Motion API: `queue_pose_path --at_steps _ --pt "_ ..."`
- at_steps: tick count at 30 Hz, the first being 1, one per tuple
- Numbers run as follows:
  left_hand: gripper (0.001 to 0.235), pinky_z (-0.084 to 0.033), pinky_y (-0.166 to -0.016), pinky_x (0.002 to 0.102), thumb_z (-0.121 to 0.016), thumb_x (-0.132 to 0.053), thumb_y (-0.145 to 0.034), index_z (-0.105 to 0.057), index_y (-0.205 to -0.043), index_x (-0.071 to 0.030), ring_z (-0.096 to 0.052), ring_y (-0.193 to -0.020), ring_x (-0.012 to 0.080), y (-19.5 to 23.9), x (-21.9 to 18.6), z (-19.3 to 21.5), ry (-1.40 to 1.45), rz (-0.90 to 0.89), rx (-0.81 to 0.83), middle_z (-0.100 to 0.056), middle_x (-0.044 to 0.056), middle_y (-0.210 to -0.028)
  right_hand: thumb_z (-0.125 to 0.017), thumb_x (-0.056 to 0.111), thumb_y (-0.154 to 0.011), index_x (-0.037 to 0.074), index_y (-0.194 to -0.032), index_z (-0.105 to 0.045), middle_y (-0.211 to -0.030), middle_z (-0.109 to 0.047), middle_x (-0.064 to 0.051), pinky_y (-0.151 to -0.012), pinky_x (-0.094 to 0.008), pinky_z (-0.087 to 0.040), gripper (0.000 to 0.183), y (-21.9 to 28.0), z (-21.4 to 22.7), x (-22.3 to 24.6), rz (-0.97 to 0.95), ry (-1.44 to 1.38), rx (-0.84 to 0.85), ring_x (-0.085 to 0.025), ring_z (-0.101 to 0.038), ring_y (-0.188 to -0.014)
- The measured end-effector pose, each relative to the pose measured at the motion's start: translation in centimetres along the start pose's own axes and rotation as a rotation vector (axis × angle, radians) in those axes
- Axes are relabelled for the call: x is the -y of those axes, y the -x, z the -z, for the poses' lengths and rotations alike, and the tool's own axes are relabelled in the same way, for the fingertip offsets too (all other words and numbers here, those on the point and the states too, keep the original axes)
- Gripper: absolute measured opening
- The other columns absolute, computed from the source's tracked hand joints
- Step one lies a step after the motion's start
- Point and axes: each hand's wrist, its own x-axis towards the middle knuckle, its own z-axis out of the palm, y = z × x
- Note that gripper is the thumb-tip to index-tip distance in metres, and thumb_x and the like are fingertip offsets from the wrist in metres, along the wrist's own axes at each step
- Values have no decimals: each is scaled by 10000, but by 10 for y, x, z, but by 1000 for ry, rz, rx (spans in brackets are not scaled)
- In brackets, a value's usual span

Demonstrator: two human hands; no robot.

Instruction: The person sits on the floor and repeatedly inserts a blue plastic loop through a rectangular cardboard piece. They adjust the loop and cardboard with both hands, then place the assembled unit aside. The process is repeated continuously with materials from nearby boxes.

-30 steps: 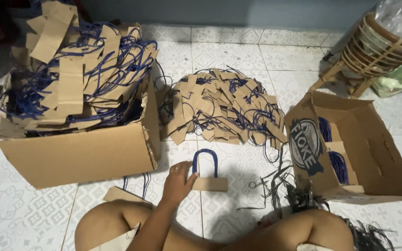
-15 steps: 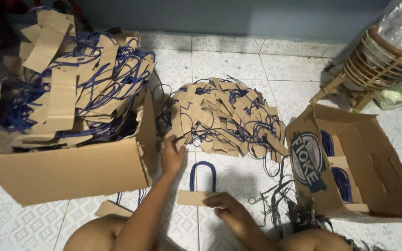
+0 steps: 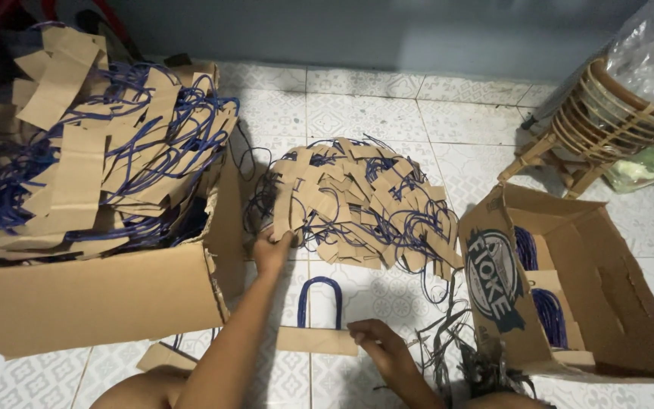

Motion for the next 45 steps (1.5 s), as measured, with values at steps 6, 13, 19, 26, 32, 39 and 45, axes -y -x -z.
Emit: queue_pose_path --at_steps 6,13,19,26,32,39,45 --pt "610 -521 -925 302 -716 -427 -807 -648 -1385 -246 -673 -1042 144 121 -70 59 54 -27 251 -724 6 -1223 -652 300 -898 165 -1097 -819 -1148 -774 6 -909 -317 -525 293 -2 -10 0 -99 30 17 -171 -708 -1094" --pt "555 -545 -834 280 -770 -149 -900 -592 -1425 -182 -624 -849 146 188 -63 115 -127 -750 516 -589 41 -970 -559 442 -894 60 -1475 -486 -1258 -694 -177 -851 -396 -613 699 7 -6 29 68 -551 -91 -301 -722 -1024" --pt "550 -650 -760 342 -811 -35 -786 -725 -1315 -162 -712 -849 250 220 -56 145 -202 -539 638 -689 134 -952 -678 64 -915 70 -1575 -328 -1227 -605 -155 -759 -328 -625 747 6 -2 17 158 -632 -167 -231 -674 -1005" --pt "573 -620 -714 312 -861 -22 -767 -695 -1315 -50 -685 -793 220 229 -13 133 219 16 585 -649 169 -986 -812 89 -859 78 -1232 -590 -950 -627 27 -629 -188 -613 434 -14 -20 -58 536 186 -274 -8 -646 -772" --pt "168 -475 -504 264 -858 -63 -768 -795 -915 -10 -635 -548 160 217 24 121 133 14 446 -682 145 -597 -937 207 -716 178 -756 -689 -455 -460 78 -494 -252 -410 252 -35 -14 -83 302 167 -231 -92 -446 -450" --pt "303 -590 -615 266 -873 -117 -815 -745 -1053 20 -718 -639 192 202 28 120 317 156 548 -739 181 -762 -827 245 -856 168 -1038 -796 -761 -693 -36 -668 -315 -517 200 -2 -21 -12 96 -10 -43 -139 -621 -695" --pt "359 -652 -614 283 -836 -61 -826 -705 -1109 117 -777 -682 275 202 26 119 365 219 539 -764 261 -853 -756 212 -933 36 -1001 -795 -815 -729 -161 -708 -428 -562 192 -19 -17 -57 3 -136 -11 -221 -647 -770"
